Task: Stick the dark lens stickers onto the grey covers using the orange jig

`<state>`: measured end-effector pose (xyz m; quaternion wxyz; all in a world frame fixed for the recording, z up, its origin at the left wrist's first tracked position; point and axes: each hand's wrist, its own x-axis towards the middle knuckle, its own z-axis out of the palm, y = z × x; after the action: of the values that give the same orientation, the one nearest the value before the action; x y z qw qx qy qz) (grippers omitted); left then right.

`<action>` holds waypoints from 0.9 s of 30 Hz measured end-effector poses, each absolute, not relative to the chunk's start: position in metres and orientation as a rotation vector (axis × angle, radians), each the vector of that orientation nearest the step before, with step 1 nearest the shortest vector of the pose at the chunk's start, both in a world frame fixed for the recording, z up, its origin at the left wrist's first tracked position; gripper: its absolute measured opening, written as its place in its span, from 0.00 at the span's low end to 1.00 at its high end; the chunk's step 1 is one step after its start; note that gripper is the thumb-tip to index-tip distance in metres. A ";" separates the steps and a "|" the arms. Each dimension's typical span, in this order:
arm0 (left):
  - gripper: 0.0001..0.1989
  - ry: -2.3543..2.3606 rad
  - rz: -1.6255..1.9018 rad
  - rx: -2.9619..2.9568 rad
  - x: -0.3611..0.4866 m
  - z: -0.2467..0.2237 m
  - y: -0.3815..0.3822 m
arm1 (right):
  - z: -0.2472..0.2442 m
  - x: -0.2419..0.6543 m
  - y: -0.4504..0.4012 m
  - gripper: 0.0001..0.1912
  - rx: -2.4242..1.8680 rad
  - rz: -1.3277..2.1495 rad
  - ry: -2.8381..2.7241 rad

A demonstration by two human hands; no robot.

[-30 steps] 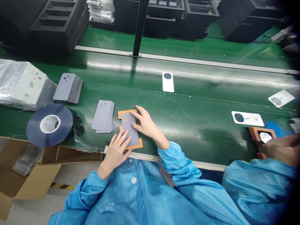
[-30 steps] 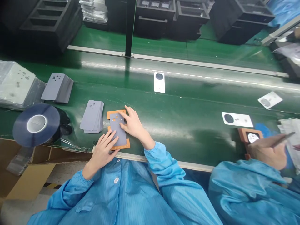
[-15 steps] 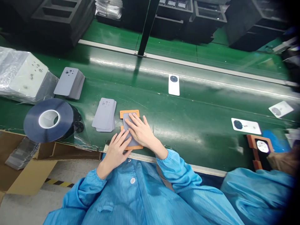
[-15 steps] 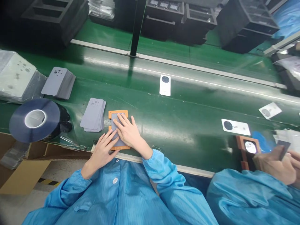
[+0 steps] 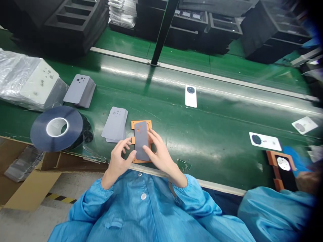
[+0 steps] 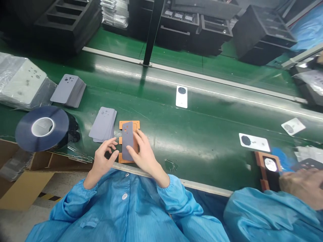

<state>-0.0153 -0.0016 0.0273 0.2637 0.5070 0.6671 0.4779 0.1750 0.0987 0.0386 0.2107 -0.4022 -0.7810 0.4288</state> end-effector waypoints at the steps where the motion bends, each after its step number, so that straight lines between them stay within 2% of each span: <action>1: 0.25 1.788 1.290 1.251 -0.018 0.028 0.000 | 0.046 0.172 0.097 0.29 -1.026 1.256 -2.164; 4: 0.23 1.688 1.287 0.937 -0.025 0.029 0.003 | 0.058 0.166 0.096 0.22 -0.892 1.355 -2.183; 7: 0.20 1.639 1.312 0.736 -0.030 0.029 0.005 | 0.055 0.162 0.099 0.21 -1.032 1.333 -2.215; 12: 0.23 1.564 1.412 0.585 -0.034 0.030 0.011 | 0.040 0.151 0.103 0.33 -0.993 1.771 -2.080; 14: 0.25 1.576 1.446 0.593 -0.037 0.032 0.013 | 0.033 0.143 0.116 0.34 -0.944 1.846 -1.954; 18: 0.24 1.649 1.522 0.646 -0.050 0.039 0.007 | 0.020 0.118 0.189 0.31 -1.027 1.700 -1.802; 21: 0.19 1.743 1.533 0.677 -0.064 0.044 -0.010 | 0.013 0.099 0.268 0.27 -1.306 1.404 -1.769; 23: 0.17 1.863 1.566 0.682 -0.074 0.047 -0.025 | 0.011 0.089 0.313 0.24 -1.459 1.241 -1.730; 27: 0.16 2.208 1.710 0.602 -0.096 0.038 -0.057 | 0.009 0.075 0.358 0.24 -1.534 1.141 -1.701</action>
<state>-0.0961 -0.0565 0.0383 0.1420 0.2085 0.7651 0.5925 0.0753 0.3583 0.0091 0.2871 -0.5742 -0.6368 0.4270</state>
